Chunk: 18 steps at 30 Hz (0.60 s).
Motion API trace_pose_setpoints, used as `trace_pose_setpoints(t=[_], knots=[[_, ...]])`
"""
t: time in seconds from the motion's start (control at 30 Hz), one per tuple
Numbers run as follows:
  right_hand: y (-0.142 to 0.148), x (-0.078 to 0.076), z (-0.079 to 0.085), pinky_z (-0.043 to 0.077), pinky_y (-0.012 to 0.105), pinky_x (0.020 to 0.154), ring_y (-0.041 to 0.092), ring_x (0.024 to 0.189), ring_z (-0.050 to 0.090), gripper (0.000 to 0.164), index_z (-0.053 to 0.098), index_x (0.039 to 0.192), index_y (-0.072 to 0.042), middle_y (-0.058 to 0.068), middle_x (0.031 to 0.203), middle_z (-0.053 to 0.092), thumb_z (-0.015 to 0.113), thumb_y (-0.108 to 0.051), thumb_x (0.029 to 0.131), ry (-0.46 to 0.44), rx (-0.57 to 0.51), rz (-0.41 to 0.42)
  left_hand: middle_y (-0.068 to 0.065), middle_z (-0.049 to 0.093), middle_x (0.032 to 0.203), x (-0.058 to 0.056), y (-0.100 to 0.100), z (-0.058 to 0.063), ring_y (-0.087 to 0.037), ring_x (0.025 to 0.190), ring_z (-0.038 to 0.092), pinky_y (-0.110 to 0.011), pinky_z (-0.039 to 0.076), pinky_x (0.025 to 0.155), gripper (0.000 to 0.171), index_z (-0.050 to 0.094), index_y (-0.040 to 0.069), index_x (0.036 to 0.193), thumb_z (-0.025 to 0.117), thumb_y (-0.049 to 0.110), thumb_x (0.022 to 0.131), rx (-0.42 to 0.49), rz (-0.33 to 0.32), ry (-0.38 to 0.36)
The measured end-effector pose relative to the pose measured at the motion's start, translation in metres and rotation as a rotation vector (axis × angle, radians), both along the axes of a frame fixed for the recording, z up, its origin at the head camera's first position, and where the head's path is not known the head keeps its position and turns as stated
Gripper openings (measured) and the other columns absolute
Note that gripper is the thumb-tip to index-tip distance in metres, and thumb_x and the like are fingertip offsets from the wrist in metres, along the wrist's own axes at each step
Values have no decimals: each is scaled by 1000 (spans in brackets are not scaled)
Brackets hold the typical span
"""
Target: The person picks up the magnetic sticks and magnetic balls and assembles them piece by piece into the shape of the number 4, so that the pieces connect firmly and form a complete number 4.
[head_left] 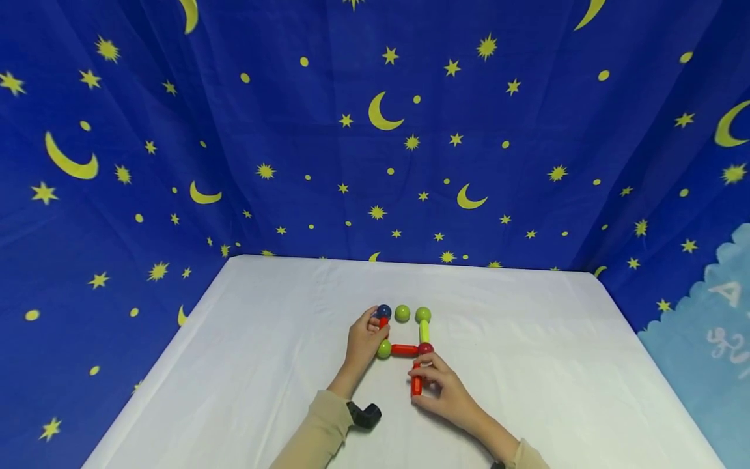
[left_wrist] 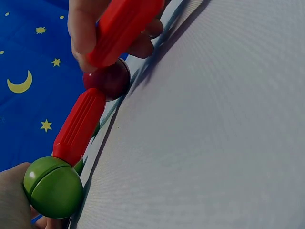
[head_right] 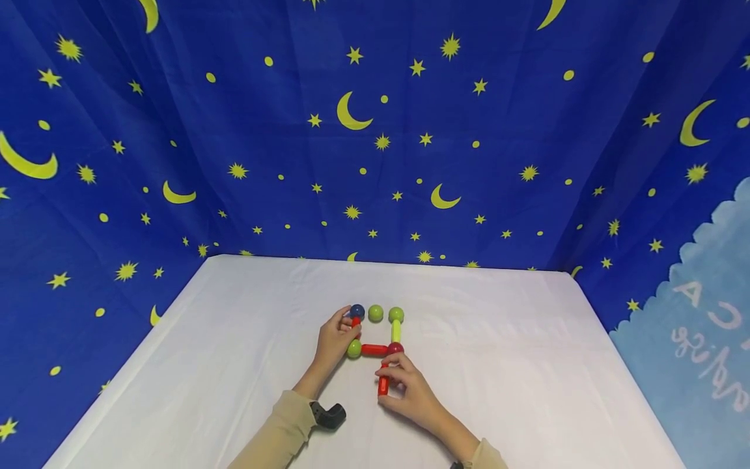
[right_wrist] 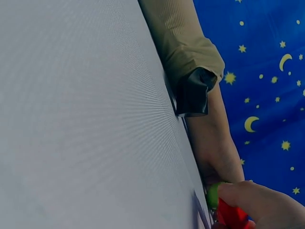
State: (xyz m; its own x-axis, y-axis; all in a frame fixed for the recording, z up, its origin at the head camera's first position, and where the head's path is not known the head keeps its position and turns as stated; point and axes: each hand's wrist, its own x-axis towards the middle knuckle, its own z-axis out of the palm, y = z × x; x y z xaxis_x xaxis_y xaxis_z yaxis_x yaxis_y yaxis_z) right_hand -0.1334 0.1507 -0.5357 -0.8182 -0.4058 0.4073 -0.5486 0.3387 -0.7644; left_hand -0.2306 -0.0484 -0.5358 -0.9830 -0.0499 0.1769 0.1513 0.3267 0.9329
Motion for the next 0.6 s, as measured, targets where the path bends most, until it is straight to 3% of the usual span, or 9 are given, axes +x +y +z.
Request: trace_pose_setpoints(t=[0.2, 0.33, 0.43, 0.6], knots=[[1, -3, 2, 53, 23, 70, 14, 84, 61, 39, 68, 107, 1, 18, 116, 57, 79, 0, 70, 83, -33, 15, -13, 65, 84, -1, 0, 0, -4, 66, 53, -15, 47, 61, 53, 57, 0, 127, 72, 10, 78, -5, -2, 20], [1, 0, 15, 54, 25, 67, 23, 78, 62, 39, 65, 103, 10, 28, 109, 57, 76, 12, 65, 149, -65, 51, -15, 65, 84, -1, 0, 2, -5, 65, 54, -16, 47, 61, 53, 57, -3, 127, 72, 9, 77, 7, -7, 37], [1, 4, 25, 54, 27, 67, 26, 80, 61, 38, 65, 102, 10, 29, 108, 57, 74, 14, 65, 148, -58, 48, -15, 65, 84, 0, 0, 3, -6, 66, 55, -15, 47, 61, 53, 57, -3, 127, 72, 9, 77, 12, -7, 29], [5, 1, 16, 53, 25, 69, 22, 89, 59, 38, 67, 102, 4, 25, 111, 57, 73, 13, 65, 121, -45, 20, -15, 65, 85, 0, 0, 2, -8, 67, 55, -15, 46, 61, 53, 57, -2, 127, 72, 10, 78, 7, -10, 13]])
